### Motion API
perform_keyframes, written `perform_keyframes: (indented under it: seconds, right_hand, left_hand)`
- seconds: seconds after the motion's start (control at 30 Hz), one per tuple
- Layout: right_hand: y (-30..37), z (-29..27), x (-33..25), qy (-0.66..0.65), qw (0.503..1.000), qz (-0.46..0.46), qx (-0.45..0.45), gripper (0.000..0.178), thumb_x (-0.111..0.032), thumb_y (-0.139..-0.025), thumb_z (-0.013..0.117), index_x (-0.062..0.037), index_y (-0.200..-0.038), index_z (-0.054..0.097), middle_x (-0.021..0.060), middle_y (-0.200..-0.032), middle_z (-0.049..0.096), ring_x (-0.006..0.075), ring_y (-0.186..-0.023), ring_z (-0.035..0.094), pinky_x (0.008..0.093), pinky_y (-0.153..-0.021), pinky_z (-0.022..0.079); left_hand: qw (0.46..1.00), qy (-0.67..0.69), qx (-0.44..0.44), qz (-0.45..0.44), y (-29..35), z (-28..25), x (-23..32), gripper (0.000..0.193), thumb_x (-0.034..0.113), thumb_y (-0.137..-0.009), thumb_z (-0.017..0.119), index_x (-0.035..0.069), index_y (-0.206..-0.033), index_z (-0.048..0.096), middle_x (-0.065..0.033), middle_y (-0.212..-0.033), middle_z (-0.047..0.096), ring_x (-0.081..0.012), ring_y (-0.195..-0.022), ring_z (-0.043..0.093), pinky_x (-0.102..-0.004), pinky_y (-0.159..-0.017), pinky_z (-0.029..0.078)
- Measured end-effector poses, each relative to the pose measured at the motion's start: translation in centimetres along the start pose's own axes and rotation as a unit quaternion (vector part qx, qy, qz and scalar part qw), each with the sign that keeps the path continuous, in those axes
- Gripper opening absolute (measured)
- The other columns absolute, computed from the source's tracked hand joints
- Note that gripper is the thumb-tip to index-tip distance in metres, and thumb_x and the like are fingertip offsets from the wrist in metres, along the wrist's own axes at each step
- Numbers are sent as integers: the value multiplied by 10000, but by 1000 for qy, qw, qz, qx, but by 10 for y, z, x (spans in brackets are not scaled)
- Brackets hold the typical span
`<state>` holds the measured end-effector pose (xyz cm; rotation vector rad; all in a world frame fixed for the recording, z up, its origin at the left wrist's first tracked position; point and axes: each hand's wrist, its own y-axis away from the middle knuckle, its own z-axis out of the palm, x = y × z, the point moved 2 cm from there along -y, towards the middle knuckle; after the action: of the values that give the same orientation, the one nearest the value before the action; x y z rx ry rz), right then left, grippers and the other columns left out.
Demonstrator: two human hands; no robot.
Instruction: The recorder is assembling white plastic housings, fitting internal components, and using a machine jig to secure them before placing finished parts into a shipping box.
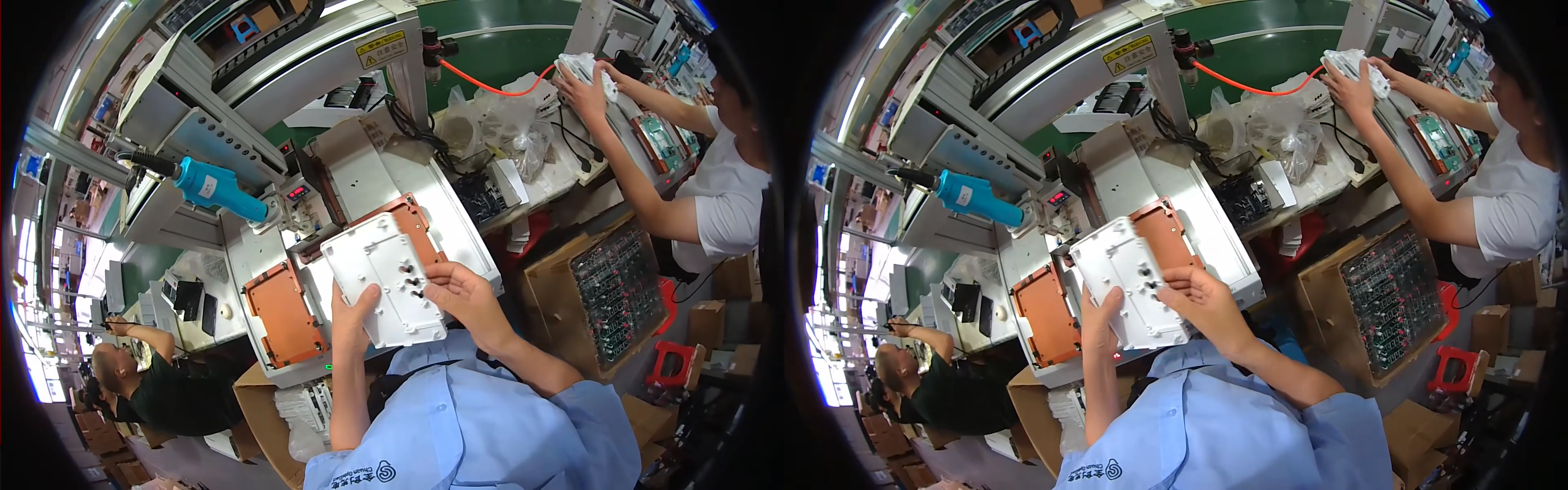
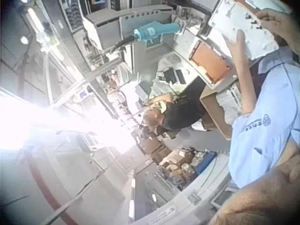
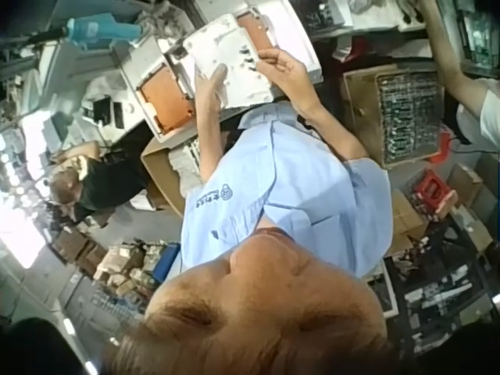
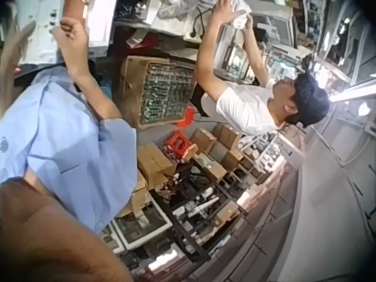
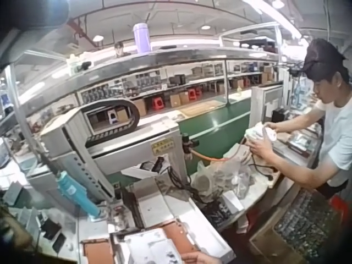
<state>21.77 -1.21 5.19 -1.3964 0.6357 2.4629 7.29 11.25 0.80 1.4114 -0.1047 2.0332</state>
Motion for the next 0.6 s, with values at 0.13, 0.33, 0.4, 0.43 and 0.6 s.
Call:
perform_keyframes:
  seconds: [0.13,0.33,0.4,0.43,0.6]
  right_hand:
    - [-4,-28,27,17,998,58,27,349,-107,-869,651,52,-1162,549,91,-1020,642,116,-924,606,230,-832,476]
    - [-4,-66,56,1,989,145,39,341,-128,-876,644,66,-1151,584,95,-1023,659,118,-923,617,235,-828,479]
    - [-18,-69,45,20,989,136,50,324,-149,-886,635,50,-1138,592,64,-998,656,103,-880,613,229,-773,479]
    - [-28,-76,43,33,990,130,37,328,-154,-888,636,53,-1140,594,58,-987,658,98,-868,609,227,-767,475]
    - [-72,-72,36,56,992,117,5,344,-200,-879,659,36,-1125,610,44,-981,658,99,-889,611,236,-806,469]
  left_hand:
    - [990,-130,34,-33,8,0,-17,701,111,-767,749,-28,-1322,344,-157,-1177,560,-230,-1062,571,-342,-921,468]
    - [972,-222,41,-66,12,-9,-57,781,184,-814,707,-39,-1398,238,-203,-1231,520,-261,-1112,539,-360,-943,441]
    - [977,-211,26,10,4,-13,-62,840,189,-829,691,-39,-1436,156,-214,-1225,521,-259,-1105,543,-352,-933,448]
    - [980,-196,24,-5,0,-5,-51,839,168,-854,657,9,-1467,107,-221,-1216,524,-246,-1093,550,-341,-910,461]
    - [976,-215,23,11,-18,4,-25,783,115,-872,601,104,-1490,121,-214,-1224,523,-225,-1068,567,-329,-877,475]
